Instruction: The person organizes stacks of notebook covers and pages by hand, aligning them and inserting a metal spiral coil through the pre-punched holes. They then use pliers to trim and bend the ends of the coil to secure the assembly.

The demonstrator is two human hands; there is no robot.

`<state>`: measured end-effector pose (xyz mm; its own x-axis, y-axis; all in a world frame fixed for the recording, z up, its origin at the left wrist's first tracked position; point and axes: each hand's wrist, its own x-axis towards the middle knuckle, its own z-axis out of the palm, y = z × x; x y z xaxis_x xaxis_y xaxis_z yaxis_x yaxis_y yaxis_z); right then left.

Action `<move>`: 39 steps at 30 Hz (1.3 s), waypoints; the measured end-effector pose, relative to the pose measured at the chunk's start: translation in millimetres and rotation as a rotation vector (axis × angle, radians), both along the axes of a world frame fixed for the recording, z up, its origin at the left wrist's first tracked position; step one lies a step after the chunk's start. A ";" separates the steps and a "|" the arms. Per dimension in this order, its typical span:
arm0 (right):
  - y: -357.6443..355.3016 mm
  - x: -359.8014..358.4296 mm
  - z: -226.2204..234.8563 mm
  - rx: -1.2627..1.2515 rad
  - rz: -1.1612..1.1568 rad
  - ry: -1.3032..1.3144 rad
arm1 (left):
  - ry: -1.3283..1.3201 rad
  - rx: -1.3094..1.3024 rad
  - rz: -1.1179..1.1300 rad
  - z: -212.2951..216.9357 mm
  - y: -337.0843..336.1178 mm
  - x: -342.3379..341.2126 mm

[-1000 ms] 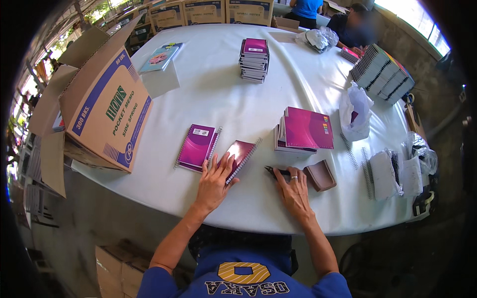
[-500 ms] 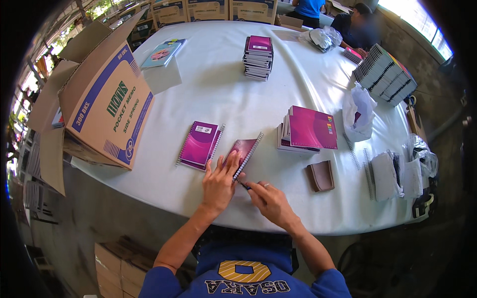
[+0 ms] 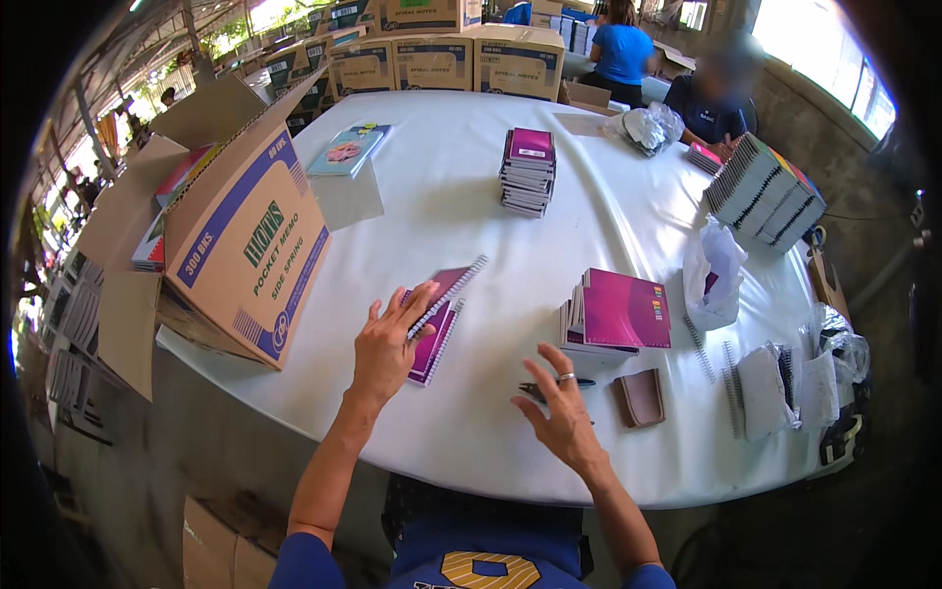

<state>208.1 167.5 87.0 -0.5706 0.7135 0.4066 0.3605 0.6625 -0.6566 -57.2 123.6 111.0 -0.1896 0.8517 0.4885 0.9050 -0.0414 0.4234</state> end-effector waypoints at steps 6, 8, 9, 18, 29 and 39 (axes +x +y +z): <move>22.8 39.7 51.3 0.491 -0.229 0.119 | 0.256 -0.760 -0.222 -24.0 -17.1 -28.0; 57.5 65.0 63.5 0.518 -0.527 0.101 | 0.155 -0.459 -0.133 -22.1 -13.0 -21.7; 76.3 69.7 77.2 0.510 -0.668 0.070 | 0.049 -0.333 -0.108 -16.2 -11.0 -18.3; 181.6 136.5 47.9 -0.381 -0.650 -0.098 | -0.464 -0.164 -0.428 -14.0 52.5 85.1; 13.6 40.9 12.6 -0.818 -0.244 1.430 | -1.286 0.094 -0.589 -21.6 12.5 186.7; -30.6 54.1 4.1 -0.210 -0.171 0.467 | -0.239 -0.546 -0.606 19.8 -29.8 98.0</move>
<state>262.2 136.9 91.1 -0.2322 0.8734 0.4280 0.0896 0.4573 -0.8848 40.8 93.8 130.8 0.3298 0.9439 -0.0156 0.6762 -0.2247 0.7017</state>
